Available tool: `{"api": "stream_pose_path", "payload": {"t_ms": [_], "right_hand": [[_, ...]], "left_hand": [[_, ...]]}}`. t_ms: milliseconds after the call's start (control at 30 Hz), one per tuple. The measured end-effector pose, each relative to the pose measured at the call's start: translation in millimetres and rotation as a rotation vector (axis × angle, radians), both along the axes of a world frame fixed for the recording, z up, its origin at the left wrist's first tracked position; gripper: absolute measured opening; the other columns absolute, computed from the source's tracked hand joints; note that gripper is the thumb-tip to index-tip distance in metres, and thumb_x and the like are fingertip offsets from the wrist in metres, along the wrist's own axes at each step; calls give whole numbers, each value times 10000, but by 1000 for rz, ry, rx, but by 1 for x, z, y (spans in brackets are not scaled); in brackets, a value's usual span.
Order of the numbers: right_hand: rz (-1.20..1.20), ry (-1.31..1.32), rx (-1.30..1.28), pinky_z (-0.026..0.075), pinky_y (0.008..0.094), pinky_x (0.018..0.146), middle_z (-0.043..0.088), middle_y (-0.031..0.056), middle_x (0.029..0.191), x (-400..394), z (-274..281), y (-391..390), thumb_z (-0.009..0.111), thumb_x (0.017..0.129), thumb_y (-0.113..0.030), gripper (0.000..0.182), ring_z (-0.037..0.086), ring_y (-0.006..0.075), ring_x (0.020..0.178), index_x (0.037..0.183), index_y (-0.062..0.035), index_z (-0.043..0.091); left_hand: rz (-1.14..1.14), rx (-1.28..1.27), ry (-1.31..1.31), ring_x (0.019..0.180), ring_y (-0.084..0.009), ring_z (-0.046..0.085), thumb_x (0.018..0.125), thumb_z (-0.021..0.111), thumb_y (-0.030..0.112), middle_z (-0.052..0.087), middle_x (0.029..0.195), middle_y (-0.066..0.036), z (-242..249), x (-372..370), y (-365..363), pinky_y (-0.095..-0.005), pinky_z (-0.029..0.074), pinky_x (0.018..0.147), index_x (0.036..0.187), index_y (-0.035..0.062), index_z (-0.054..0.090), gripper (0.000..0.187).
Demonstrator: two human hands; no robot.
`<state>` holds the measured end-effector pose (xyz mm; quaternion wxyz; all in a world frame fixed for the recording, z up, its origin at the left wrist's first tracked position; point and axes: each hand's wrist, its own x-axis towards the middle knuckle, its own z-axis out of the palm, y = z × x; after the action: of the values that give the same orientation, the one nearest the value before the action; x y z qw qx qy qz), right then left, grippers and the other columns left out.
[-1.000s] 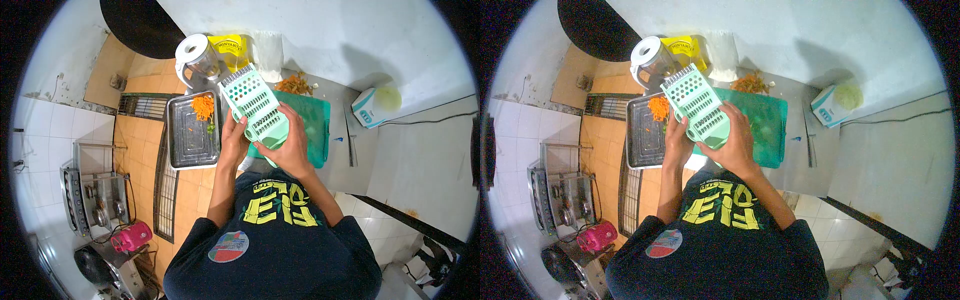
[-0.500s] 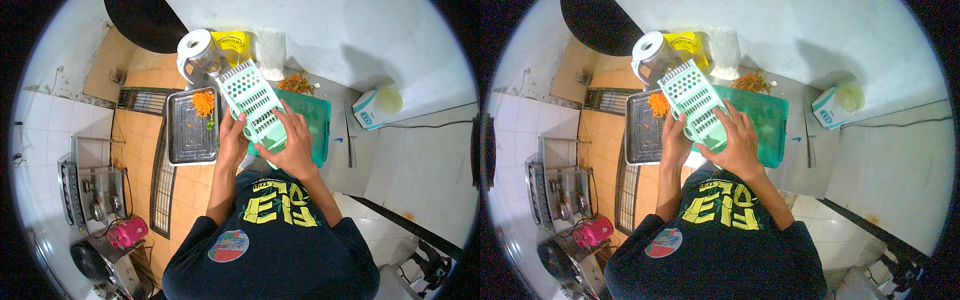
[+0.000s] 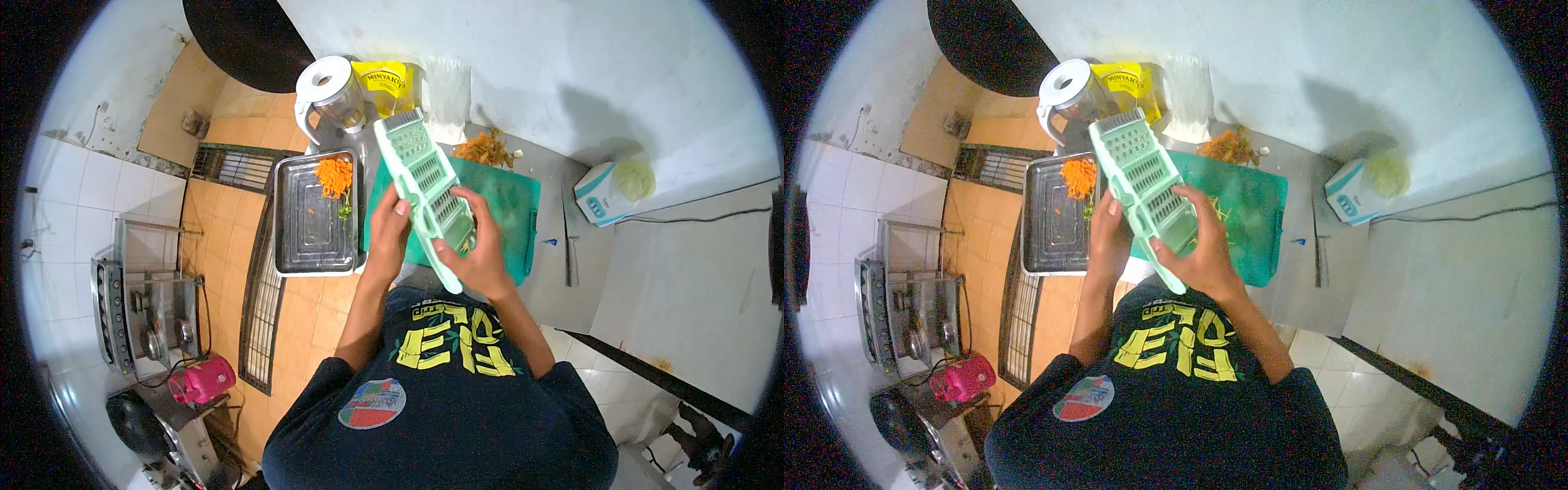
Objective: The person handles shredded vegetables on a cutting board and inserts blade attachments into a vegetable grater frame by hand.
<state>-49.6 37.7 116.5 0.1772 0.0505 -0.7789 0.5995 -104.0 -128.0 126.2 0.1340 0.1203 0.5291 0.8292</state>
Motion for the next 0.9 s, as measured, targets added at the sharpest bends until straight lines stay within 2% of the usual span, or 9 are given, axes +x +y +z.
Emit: {"api": "stream_pose_path", "payload": {"t_ms": [67, 167, 200, 267, 367, 467, 633, 733, 900], "right_hand": [[127, -154, -376, 398, 394, 1109, 587, 161, 1329, 0, -12, -2, 715, 861, -274, 702, 552, 295, 1270, 1456, -28, 434], [309, -323, -796, 551, 353, 871, 643, 169, 1251, 2, -25, 6, 645, 907, -452, 776, 677, 241, 987, 1499, -36, 366], [209, -358, -982, 565, 317, 642, 679, 200, 1182, 4, -15, -4, 594, 936, -486, 749, 686, 209, 785, 1484, -13, 399], [605, -401, -1252, 559, 313, 579, 681, 246, 1177, 3, -66, 23, 556, 956, -498, 729, 687, 222, 742, 1474, -2, 427], [642, -461, -1396, 565, 322, 522, 670, 331, 1184, 14, -82, 30, 476, 976, -547, 754, 705, 300, 734, 1483, 11, 451], [453, -549, -1386, 619, 372, 644, 639, 369, 1221, 21, -37, 16, 445, 975, -569, 787, 716, 376, 846, 1516, 2, 421], [704, -464, -1406, 629, 478, 856, 572, 396, 1307, 14, -39, 20, 412, 975, -564, 792, 679, 499, 1020, 1544, -15, 387], [765, -514, -1530, 623, 502, 865, 536, 397, 1356, 13, -45, 23, 431, 963, -561, 801, 664, 540, 1028, 1546, -13, 384], [587, -559, -1502, 638, 484, 803, 507, 439, 1351, 17, -28, 16, 458, 949, -562, 813, 671, 534, 1014, 1542, -10, 391]], "left_hand": [[82, -238, 270, 1410, -311, 476, 1043, 540, 277, 517, 1501, -184, 9, -1, 5, -429, 382, 1161, 1511, -16, 446, 560], [194, -557, 553, 1375, -334, 491, 1025, 567, 195, 536, 1461, -194, 20, 0, 9, -439, 385, 1145, 1471, 4, 509, 489], [229, -658, 625, 1356, -345, 501, 1021, 572, 175, 542, 1444, -201, 22, 0, 10, -450, 388, 1137, 1450, 7, 537, 462], [339, -792, 758, 1204, -366, 558, 970, 624, 74, 589, 1313, -201, 23, 0, 14, -465, 422, 1065, 1366, 23, 621, 399], [443, -924, 810, 1101, -334, 571, 922, 690, 62, 628, 1211, -155, 23, -1, 17, -450, 436, 980, 1304, 57, 671, 383], [488, -979, 933, 1049, -308, 576, 868, 754, 68, 656, 1123, -101, 26, -7, 15, -428, 429, 916, 1213, 97, 722, 348], [535, -951, 964, 984, -237, 590, 844, 801, 146, 682, 1047, 2, 26, -14, 14, -416, 390, 884, 1091, 148, 749, 252], [547, -947, 963, 961, -225, 596, 836, 813, 150, 690, 1006, 14, 28, -16, 13, -411, 388, 877, 1035, 149, 755, 207], [534, -984, 964, 976, -234, 606, 826, 813, 121, 703, 997, -11, 34, -16, 11, -409, 408, 895, 1001, 135, 758, 184]]}}
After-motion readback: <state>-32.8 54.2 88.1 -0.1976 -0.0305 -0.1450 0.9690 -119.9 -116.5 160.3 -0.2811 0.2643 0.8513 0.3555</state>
